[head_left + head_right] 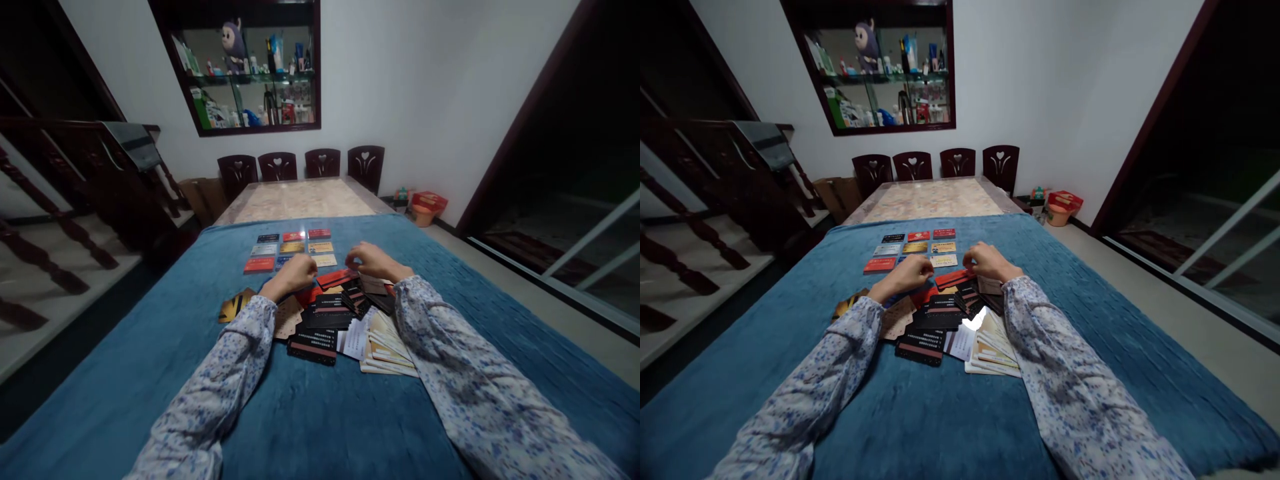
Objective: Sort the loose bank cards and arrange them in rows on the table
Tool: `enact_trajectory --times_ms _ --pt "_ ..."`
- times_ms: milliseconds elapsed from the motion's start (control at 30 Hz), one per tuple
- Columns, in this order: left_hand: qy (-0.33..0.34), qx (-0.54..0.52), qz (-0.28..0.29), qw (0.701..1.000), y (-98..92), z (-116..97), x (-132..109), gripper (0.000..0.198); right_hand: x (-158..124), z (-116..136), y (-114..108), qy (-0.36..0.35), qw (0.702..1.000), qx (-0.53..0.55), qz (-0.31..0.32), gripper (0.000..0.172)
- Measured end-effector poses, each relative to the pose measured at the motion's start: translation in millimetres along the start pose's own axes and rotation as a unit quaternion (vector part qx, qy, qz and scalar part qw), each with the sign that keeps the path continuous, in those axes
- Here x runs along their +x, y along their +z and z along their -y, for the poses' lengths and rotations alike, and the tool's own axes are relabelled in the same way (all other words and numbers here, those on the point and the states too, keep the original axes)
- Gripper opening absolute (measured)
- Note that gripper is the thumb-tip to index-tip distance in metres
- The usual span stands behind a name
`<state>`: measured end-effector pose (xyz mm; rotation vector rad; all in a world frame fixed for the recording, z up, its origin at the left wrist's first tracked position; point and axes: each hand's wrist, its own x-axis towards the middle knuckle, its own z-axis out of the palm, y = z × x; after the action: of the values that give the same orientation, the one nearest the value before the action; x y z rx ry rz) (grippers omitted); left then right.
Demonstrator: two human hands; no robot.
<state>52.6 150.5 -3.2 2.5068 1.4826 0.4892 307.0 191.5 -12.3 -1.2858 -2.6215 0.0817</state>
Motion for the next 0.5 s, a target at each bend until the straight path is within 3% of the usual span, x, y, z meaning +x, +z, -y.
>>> enact_trajectory --times_ms 500 --pt "0.034 0.019 0.052 0.998 17.4 -9.4 -1.7 0.017 0.6 -8.0 19.9 -0.038 0.995 0.056 0.069 0.024"
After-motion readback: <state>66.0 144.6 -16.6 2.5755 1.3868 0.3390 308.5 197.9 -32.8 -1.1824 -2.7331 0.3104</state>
